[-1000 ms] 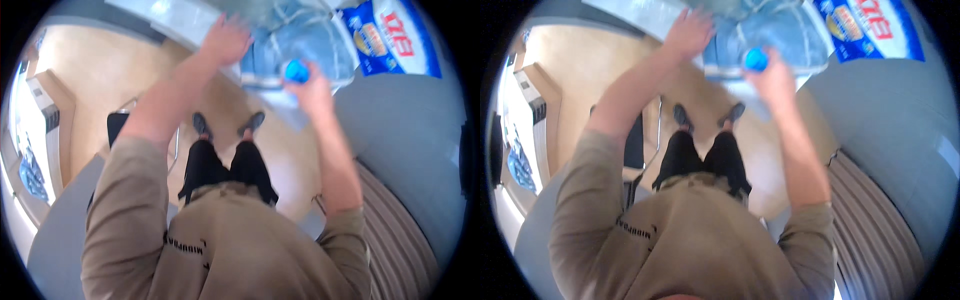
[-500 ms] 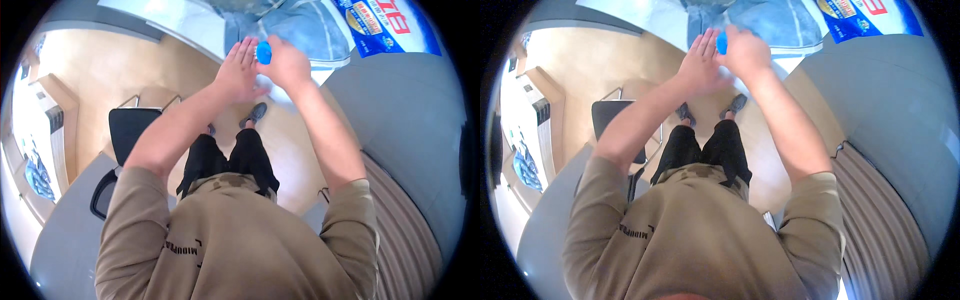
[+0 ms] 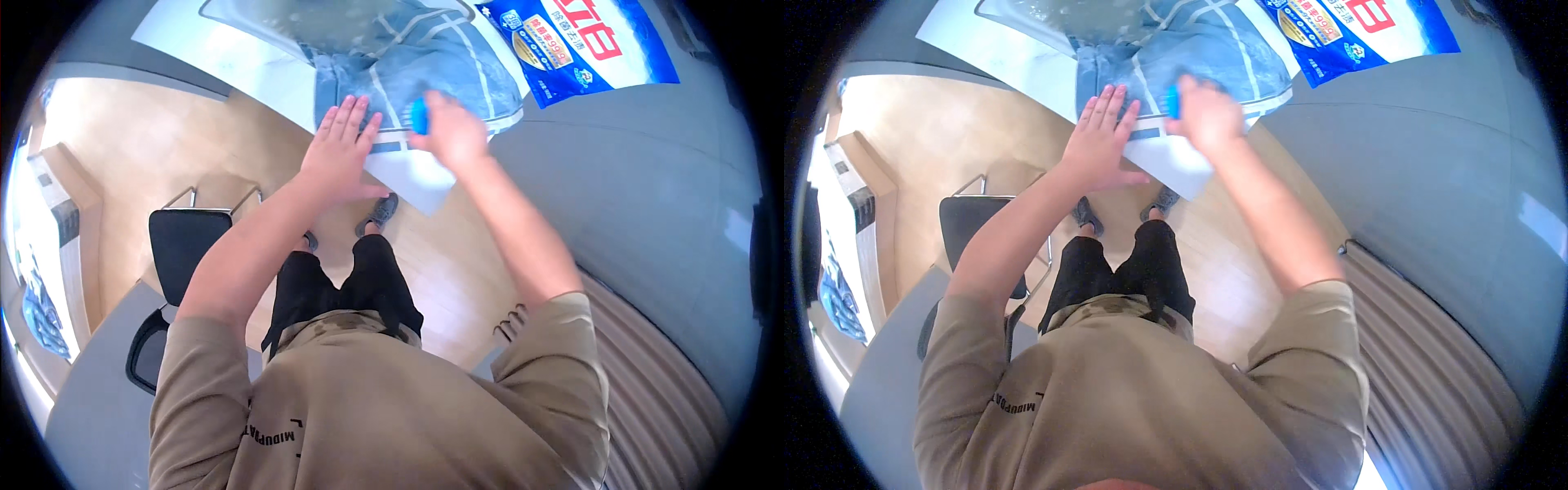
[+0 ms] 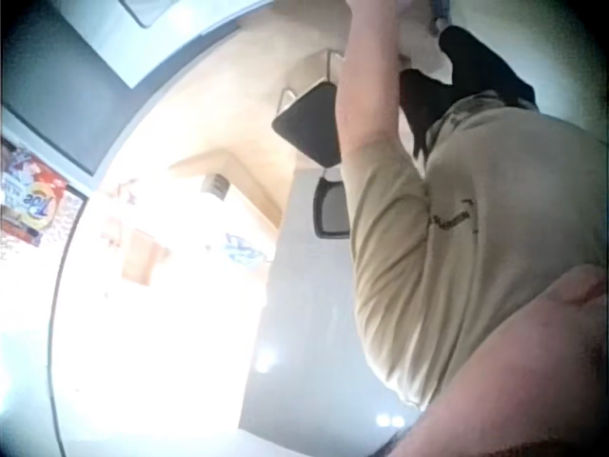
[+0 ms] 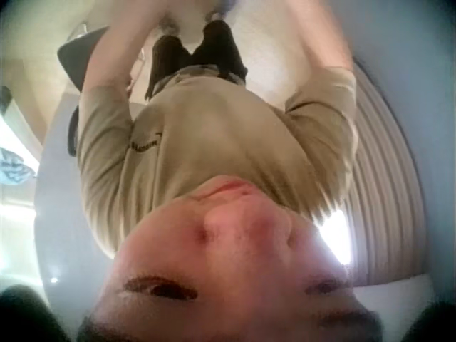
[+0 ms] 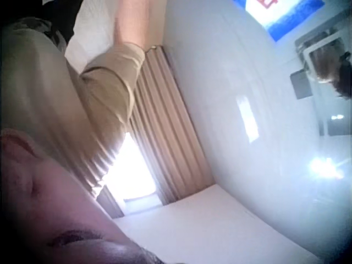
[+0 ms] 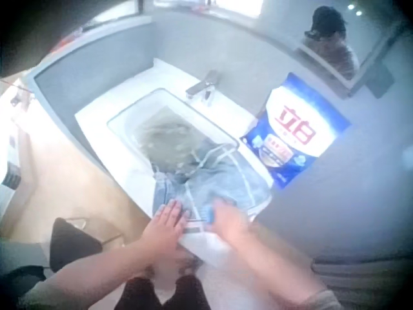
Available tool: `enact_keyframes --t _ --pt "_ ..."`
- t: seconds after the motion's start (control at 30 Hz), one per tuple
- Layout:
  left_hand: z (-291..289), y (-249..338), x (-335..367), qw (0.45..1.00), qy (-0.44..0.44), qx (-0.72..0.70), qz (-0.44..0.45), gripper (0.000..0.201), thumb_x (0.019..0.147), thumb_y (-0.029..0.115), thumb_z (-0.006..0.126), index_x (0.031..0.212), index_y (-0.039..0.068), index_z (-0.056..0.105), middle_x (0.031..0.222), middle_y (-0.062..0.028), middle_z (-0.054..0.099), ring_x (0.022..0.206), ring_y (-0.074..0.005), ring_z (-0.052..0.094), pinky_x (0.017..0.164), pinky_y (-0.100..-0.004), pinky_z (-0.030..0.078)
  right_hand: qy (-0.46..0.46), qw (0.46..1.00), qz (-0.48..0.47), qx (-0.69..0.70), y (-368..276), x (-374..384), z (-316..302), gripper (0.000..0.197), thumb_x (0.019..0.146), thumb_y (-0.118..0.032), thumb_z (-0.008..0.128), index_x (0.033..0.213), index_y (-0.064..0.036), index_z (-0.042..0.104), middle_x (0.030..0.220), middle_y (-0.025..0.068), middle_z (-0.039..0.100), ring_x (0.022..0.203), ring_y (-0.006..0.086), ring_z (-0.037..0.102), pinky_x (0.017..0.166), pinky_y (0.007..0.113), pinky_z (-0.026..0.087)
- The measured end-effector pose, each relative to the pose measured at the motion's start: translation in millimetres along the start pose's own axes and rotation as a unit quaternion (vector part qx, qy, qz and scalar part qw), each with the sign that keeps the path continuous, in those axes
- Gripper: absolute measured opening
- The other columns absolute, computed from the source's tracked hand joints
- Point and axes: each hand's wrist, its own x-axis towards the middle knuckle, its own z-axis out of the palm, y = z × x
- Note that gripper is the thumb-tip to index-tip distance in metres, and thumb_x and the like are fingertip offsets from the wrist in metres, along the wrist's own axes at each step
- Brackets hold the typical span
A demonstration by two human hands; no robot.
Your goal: The person scrubs a piece of fabric in a sink with water and detergent, using a brush to scrub the surface before rinsing and wringing the fabric.
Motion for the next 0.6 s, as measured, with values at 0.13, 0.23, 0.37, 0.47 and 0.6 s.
enact_keyframes --t 0.13,0.23,0.37,0.47,0.6 --pt "-6 5 2 0.999 -0.030 0.000 -0.009 0.125 0.069 0.074 0.071 0.155 -0.002 0.022 0.163 -0.0254 0.013 0.153 -0.0394 0.010 0.124 -0.0493 0.010 -0.062 0.987 0.135 -0.064 78 0 -35 0.065 0.073 -0.038 0.083 0.122 -0.0076 0.054 0.102 0.0189 0.071 0.094 0.0350 0.070 0.078 0.048 0.057" --pt "-7 5 4 1.000 -0.023 0.004 -0.016 0.126 0.069 0.073 0.071 0.154 -0.005 0.021 0.163 -0.0251 0.014 0.153 -0.0387 0.010 0.124 -0.0490 0.009 -0.072 0.991 0.113 -0.017 60 10 -46 0.065 0.072 -0.038 0.084 0.121 -0.0066 0.055 0.103 0.0207 0.070 0.095 0.0356 0.070 0.079 0.047 0.057" --pt "-8 6 4 0.996 -0.071 0.029 -0.043 0.127 0.070 0.075 0.069 0.154 -0.006 0.020 0.163 -0.0231 0.013 0.153 -0.0370 0.007 0.124 -0.0472 0.008 -0.096 0.995 -0.020 -0.024 -34 22 -26 0.061 0.070 -0.037 0.085 0.114 -0.0063 0.055 0.105 0.0193 0.068 0.097 0.0366 0.069 0.080 0.046 0.057" --pt "-11 10 6 0.996 -0.064 0.039 -0.038 0.128 0.070 0.075 0.069 0.154 -0.006 0.019 0.163 -0.0236 0.012 0.153 -0.0369 0.007 0.124 -0.0475 0.008 0.001 0.998 -0.001 0.061 37 26 -21 0.060 0.071 -0.038 0.084 0.114 -0.0069 0.056 0.103 0.0188 0.068 0.096 0.0362 0.069 0.079 0.046 0.057" --pt "-10 13 7 0.999 -0.033 0.012 -0.036 0.125 0.070 0.073 0.071 0.152 -0.009 0.024 0.162 -0.0263 0.014 0.153 -0.0398 0.008 0.123 -0.0503 0.010 -0.012 0.997 0.063 -0.043 72 28 -32 0.064 0.072 -0.042 0.083 0.118 -0.0067 0.055 0.110 0.0194 0.064 0.095 0.0397 0.068 0.077 0.047 0.057"
